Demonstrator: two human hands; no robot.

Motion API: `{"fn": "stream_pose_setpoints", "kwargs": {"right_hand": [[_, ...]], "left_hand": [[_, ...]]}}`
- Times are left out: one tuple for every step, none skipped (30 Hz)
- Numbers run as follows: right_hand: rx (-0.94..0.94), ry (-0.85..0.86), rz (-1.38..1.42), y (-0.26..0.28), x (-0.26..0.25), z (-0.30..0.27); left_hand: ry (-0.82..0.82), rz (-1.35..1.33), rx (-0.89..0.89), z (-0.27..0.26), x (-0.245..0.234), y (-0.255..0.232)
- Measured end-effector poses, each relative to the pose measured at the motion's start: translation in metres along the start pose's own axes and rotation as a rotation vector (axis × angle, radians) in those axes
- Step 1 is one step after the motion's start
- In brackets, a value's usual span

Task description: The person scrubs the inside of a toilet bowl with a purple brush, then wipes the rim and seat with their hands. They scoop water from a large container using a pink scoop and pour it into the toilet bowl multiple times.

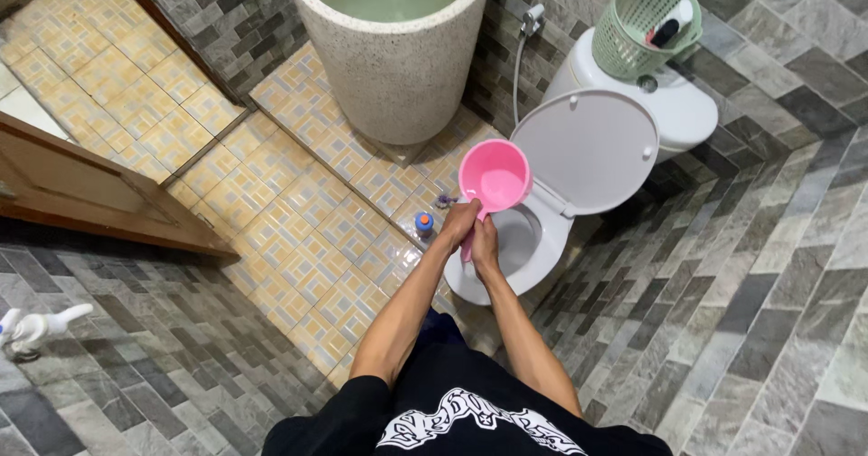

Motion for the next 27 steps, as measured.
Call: {"fn": "stream_pose_setpoints", "kwargs": {"right_hand": [[-0.004, 0.011, 0.031, -0.003, 0.003, 0.011], [0.0, 0.019, 0.039, -0.007, 0.005, 0.022], [0.004, 0.027, 0.046, -0.008, 0.008, 0.034], [0.01, 0.036, 0.054, -0.009, 0.013, 0.045], [0.064, 0.033, 0.094, -0.011, 0.017, 0.054], [0.118, 0.028, 0.134, -0.012, 0.02, 0.063], [0.171, 0.023, 0.174, -0.012, 0.026, 0.071], [0.143, 0.02, 0.165, -0.005, 0.032, 0.081], [0.114, 0.016, 0.156, 0.003, 0.038, 0.091], [0.087, 0.013, 0.15, 0.009, 0.047, 0.1], [0.083, 0.017, 0.135, 0.014, 0.056, 0.108], [0.077, 0.021, 0.123, 0.019, 0.065, 0.116], [0.072, 0.024, 0.112, 0.025, 0.074, 0.125], [0.02, 0.032, 0.072, 0.032, 0.083, 0.133], [-0.032, 0.041, 0.032, 0.04, 0.09, 0.141], [-0.084, 0.048, -0.008, 0.046, 0.098, 0.147], [-0.099, 0.052, -0.036, 0.049, 0.105, 0.153], [-0.12, 0.058, -0.062, 0.053, 0.112, 0.162], [-0.141, 0.064, -0.089, 0.056, 0.119, 0.17], [-0.166, 0.074, -0.094, 0.059, 0.128, 0.18], [-0.192, 0.083, -0.098, 0.063, 0.137, 0.189], [-0.211, 0.093, -0.105, 0.064, 0.143, 0.194], [-0.206, 0.095, -0.108, 0.066, 0.15, 0.2], [-0.2, 0.094, -0.109, 0.069, 0.156, 0.206], [-0.194, 0.093, -0.111, 0.073, 0.162, 0.21], [-0.224, 0.082, -0.16, 0.08, 0.168, 0.213], [-0.255, 0.072, -0.208, 0.088, 0.173, 0.214]], "left_hand": [[-0.013, 0.014, 0.029, 0.005, -0.005, -0.007], [-0.026, 0.026, 0.056, 0.008, -0.009, -0.014], [-0.024, 0.005, 0.07, 0.012, -0.013, -0.022], [-0.024, -0.015, 0.083, 0.016, -0.018, -0.03], [-0.024, -0.034, 0.096, 0.02, -0.024, -0.039], [-0.032, -0.034, 0.074, 0.025, -0.03, -0.045], [-0.04, -0.033, 0.052, 0.03, -0.036, -0.05], [-0.046, -0.032, 0.033, 0.036, -0.041, -0.054], [-0.051, -0.085, 0.086, 0.042, -0.046, -0.062], [-0.057, -0.136, 0.138, 0.049, -0.052, -0.068], [-0.063, -0.186, 0.19, 0.057, -0.058, -0.074], [-0.078, -0.206, 0.187, 0.068, -0.064, -0.076], [-0.093, -0.226, 0.185, 0.079, -0.069, -0.08], [-0.108, -0.247, 0.176, 0.086, -0.074, -0.079], [-0.127, -0.239, 0.2, 0.094, -0.083, -0.083], [-0.146, -0.23, 0.223, 0.103, -0.092, -0.088], [-0.164, -0.22, 0.246, 0.109, -0.1, -0.092], [-0.167, -0.255, 0.264, 0.115, -0.106, -0.097], [-0.169, -0.289, 0.281, 0.12, -0.111, -0.103], [-0.174, -0.326, 0.303, 0.126, -0.119, -0.111], [-0.183, -0.324, 0.317, 0.132, -0.127, -0.119], [-0.192, -0.324, 0.324, 0.135, -0.133, -0.123], [-0.201, -0.323, 0.331, 0.138, -0.139, -0.127], [-0.202, -0.359, 0.343, 0.141, -0.144, -0.132], [-0.203, -0.394, 0.355, 0.145, -0.148, -0.138], [-0.204, -0.428, 0.369, 0.148, -0.153, -0.143], [-0.211, -0.433, 0.38, 0.15, -0.158, -0.146]]}}
Point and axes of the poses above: each hand's wrist, its own z-axis towards the middle knuckle, its own x-axis out of the palm, y = z × x, the point moved 8 cm from there along z, towards the middle knuckle, and after that the axes turned 11 degrees about z, right-handed, at the moved point
